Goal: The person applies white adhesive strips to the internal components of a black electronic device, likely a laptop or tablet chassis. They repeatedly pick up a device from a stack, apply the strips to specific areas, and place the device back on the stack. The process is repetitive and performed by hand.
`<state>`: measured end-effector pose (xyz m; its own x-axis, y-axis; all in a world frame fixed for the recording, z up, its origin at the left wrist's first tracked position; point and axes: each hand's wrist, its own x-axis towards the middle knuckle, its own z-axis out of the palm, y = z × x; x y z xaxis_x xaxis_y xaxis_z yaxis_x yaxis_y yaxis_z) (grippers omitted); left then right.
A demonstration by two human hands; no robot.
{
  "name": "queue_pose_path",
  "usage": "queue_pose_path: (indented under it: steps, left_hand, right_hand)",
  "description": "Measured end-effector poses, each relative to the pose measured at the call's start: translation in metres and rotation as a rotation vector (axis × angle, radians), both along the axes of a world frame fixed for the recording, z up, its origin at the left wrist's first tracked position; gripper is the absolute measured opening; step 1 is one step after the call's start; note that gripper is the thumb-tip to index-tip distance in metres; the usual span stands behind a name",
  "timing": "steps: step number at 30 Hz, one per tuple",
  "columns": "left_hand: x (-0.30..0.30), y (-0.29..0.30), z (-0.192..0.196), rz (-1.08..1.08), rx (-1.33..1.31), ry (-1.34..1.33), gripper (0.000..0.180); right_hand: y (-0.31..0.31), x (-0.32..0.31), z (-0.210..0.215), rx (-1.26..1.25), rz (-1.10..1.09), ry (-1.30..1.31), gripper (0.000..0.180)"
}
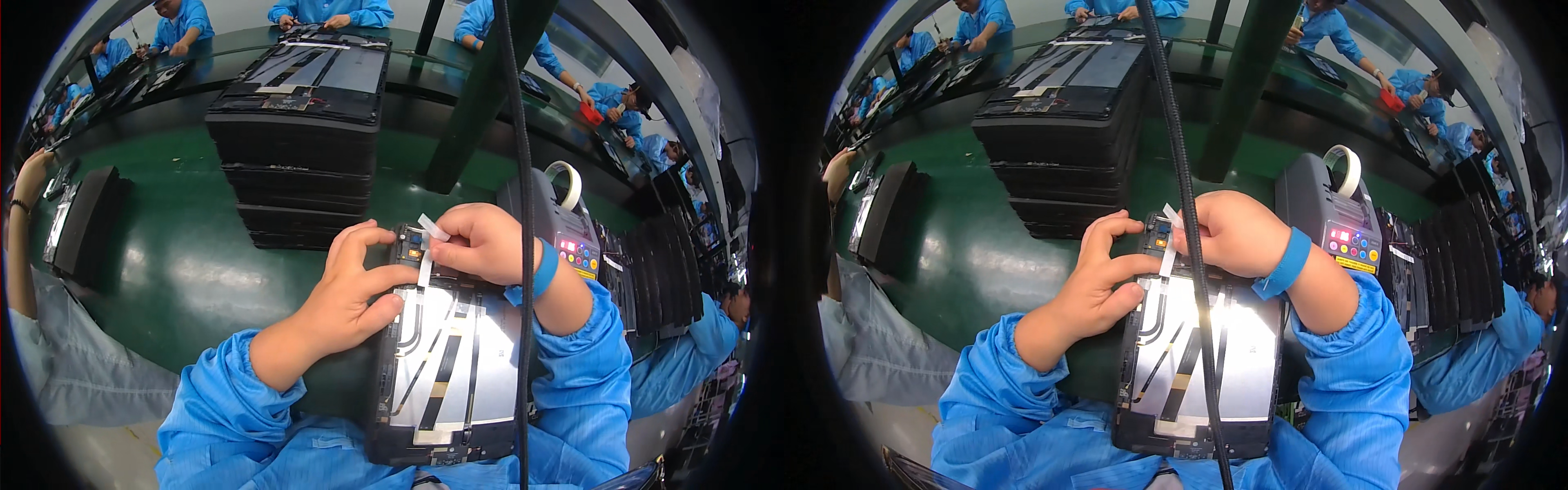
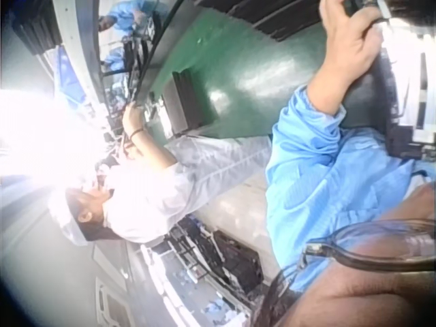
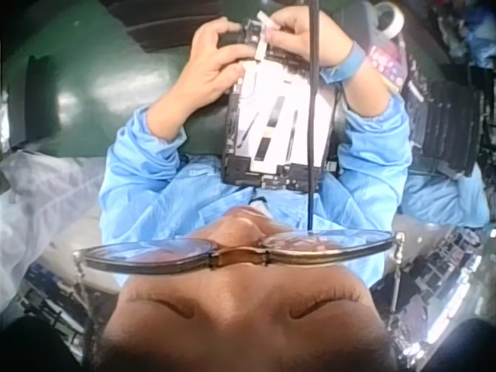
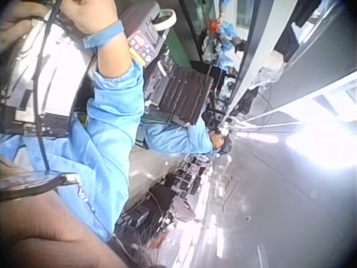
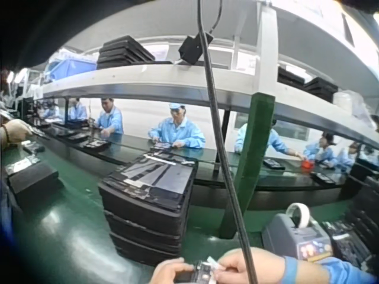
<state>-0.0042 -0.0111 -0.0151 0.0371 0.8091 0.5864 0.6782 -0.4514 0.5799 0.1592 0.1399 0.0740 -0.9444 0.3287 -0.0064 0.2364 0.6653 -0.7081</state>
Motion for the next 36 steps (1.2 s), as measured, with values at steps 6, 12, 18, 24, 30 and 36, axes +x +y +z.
queue_pose_path:
  steps: [6, 12, 18, 24, 30, 36]
  left_hand:
    - [0.0, 0.0, -0.002, 0.001, 0.003, 0.0, 0.029]
    - [0.0, 0.0, -0.002, -0.001, 0.0, 0.003, 0.029]
    - [0.002, -0.002, 0.002, 0.038, -0.014, 0.03, 0.029]
    - [0.004, -0.003, 0.001, 0.1, 0.007, 0.104, 0.032]
    - [0.007, -0.006, 0.007, 0.2, 0.138, 0.29, 0.031]
    - [0.006, -0.005, 0.009, 0.192, 0.21, 0.313, 0.031]
  right_hand:
    - [-0.004, -0.013, 0.005, 0.287, -0.072, -0.201, 0.021]
    - [-0.012, -0.02, 0.006, 0.36, -0.167, -0.326, 0.023]
    - [-0.015, -0.003, 0.013, 0.408, -0.257, 0.001, 0.031]
    - [-0.036, 0.02, -0.005, 0.161, 0.028, 0.221, 0.025]
    - [-0.037, 0.032, -0.009, 0.322, 0.079, 0.159, 0.026]
    - [-0.039, 0.032, -0.004, 0.372, 0.124, 0.15, 0.025]
